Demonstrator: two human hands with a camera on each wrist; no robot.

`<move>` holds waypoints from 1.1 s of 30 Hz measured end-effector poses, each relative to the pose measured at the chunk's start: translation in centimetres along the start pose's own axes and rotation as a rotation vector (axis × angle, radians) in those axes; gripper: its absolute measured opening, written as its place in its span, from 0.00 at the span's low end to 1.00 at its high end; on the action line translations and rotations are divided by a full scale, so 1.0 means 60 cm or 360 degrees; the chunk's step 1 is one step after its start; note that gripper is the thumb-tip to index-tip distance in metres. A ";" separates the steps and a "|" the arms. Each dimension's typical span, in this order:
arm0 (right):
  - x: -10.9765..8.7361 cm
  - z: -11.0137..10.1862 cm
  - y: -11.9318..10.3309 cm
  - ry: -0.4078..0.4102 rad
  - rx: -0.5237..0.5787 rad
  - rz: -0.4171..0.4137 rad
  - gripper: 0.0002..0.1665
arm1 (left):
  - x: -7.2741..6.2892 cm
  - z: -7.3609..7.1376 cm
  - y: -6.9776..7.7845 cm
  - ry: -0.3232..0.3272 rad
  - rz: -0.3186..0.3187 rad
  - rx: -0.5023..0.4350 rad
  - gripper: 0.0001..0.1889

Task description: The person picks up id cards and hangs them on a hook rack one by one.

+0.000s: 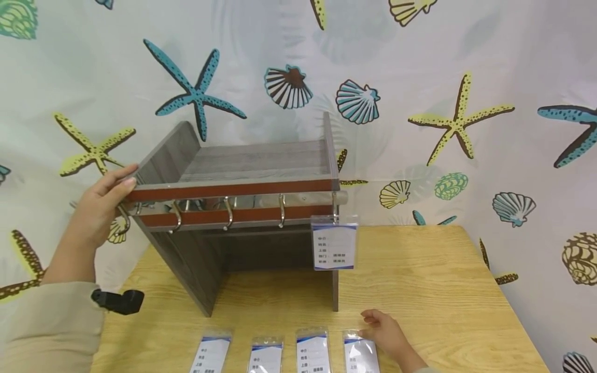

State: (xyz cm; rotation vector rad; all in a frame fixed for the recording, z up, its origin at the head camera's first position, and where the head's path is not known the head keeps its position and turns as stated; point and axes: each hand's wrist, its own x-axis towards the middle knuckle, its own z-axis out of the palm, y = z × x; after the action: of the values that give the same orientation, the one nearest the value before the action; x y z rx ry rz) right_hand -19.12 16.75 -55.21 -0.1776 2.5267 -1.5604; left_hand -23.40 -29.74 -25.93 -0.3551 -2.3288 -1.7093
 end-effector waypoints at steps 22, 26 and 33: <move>0.000 0.015 0.019 0.0020 -0.0732 -0.0185 0.35 | -0.003 -0.001 0.000 0.0006 0.0016 -0.0009 0.25; -0.005 0.018 0.019 0.0012 -0.0843 -0.0189 0.36 | -0.002 0.000 0.000 0.0007 0.0016 0.0005 0.25; -0.010 0.024 0.018 0.0043 -0.0826 -0.0187 0.33 | -0.002 0.000 -0.001 0.0009 0.0028 -0.0005 0.25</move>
State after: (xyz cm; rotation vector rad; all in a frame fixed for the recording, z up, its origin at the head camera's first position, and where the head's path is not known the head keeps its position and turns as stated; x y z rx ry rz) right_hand -18.25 16.09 -56.77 -0.3744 2.9354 -0.9062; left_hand -23.31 -29.79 -26.00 -0.3697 -2.3121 -1.7041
